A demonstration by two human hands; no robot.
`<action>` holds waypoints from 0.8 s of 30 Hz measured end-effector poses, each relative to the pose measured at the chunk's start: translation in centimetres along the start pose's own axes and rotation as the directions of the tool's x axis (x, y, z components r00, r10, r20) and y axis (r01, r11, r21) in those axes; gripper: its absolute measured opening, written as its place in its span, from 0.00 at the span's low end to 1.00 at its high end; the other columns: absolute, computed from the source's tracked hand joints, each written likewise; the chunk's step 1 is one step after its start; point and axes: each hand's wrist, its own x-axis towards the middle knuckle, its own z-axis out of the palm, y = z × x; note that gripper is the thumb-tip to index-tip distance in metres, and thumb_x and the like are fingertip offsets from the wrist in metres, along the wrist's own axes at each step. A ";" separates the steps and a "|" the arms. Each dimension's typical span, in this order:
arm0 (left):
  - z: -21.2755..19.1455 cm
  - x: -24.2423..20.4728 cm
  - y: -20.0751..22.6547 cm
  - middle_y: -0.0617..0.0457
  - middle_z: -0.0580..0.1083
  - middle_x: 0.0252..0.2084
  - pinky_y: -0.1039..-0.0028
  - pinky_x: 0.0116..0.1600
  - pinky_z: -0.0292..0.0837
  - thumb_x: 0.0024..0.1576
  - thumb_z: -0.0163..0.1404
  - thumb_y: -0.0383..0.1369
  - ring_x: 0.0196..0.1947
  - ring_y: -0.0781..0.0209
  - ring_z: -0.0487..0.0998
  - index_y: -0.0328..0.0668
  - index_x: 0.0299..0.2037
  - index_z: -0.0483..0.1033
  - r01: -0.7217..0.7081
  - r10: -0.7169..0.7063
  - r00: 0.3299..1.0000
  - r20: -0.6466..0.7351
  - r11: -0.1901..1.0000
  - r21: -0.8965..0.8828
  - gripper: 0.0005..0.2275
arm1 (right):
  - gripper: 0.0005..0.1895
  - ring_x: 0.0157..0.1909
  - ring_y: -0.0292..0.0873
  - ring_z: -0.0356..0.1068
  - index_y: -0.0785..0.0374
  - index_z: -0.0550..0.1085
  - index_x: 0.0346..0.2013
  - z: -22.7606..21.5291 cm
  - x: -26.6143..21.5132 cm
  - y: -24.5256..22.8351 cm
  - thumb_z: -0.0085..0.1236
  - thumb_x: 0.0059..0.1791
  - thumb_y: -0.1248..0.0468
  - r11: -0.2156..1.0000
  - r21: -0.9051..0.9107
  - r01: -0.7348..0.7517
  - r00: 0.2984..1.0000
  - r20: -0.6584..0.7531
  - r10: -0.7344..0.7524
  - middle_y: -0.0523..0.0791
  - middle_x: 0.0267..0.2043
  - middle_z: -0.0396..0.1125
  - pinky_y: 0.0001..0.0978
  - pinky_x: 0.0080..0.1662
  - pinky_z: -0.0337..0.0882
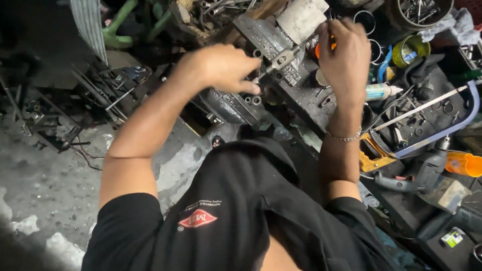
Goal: The person assembles a metal component using a T-handle wrench and a socket. They tighten bolts on a metal part clamped in a vise, then remove the part and place it on the workbench.
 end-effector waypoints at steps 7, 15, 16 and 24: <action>1.4 1.4 -4.2 0.44 0.80 0.42 0.50 0.43 0.76 0.56 0.51 0.36 0.39 0.38 0.81 0.46 0.52 0.74 0.042 -0.045 0.998 -0.045 0.997 -0.059 0.14 | 0.10 0.34 0.57 0.71 0.68 0.73 0.33 -0.6 -4.6 0.0 0.57 0.58 0.67 0.983 0.001 -0.185 0.981 0.061 0.184 0.55 0.31 0.68 0.47 0.41 0.70; -0.1 18.3 -3.7 0.46 0.78 0.43 0.60 0.40 0.75 0.62 0.56 0.37 0.38 0.51 0.79 0.46 0.59 0.75 -0.428 0.313 0.870 -0.381 0.864 -0.265 0.16 | 0.14 0.26 0.61 0.71 0.62 0.76 0.29 4.3 -3.1 -12.3 0.53 0.55 0.58 0.969 0.004 -0.246 0.939 0.248 0.238 0.55 0.21 0.69 0.55 0.32 0.70; -0.2 18.7 -3.6 0.44 0.78 0.45 0.61 0.41 0.75 0.59 0.58 0.36 0.41 0.51 0.79 0.45 0.62 0.75 -0.665 0.509 0.711 -0.484 0.711 -0.228 0.20 | 0.17 0.28 0.61 0.72 0.62 0.74 0.26 5.3 -2.8 -12.3 0.52 0.57 0.58 0.970 0.018 -0.242 0.958 0.165 0.236 0.54 0.24 0.70 0.55 0.35 0.71; -1.4 2.1 -2.8 0.46 0.80 0.38 0.56 0.44 0.77 0.60 0.52 0.50 0.38 0.46 0.82 0.47 0.49 0.79 -0.110 0.112 0.994 0.011 0.983 -0.147 0.18 | 0.10 0.37 0.61 0.72 0.69 0.75 0.36 0.6 -1.5 -2.4 0.53 0.56 0.64 0.996 -0.002 -0.084 0.972 -0.222 0.081 0.57 0.38 0.70 0.45 0.37 0.72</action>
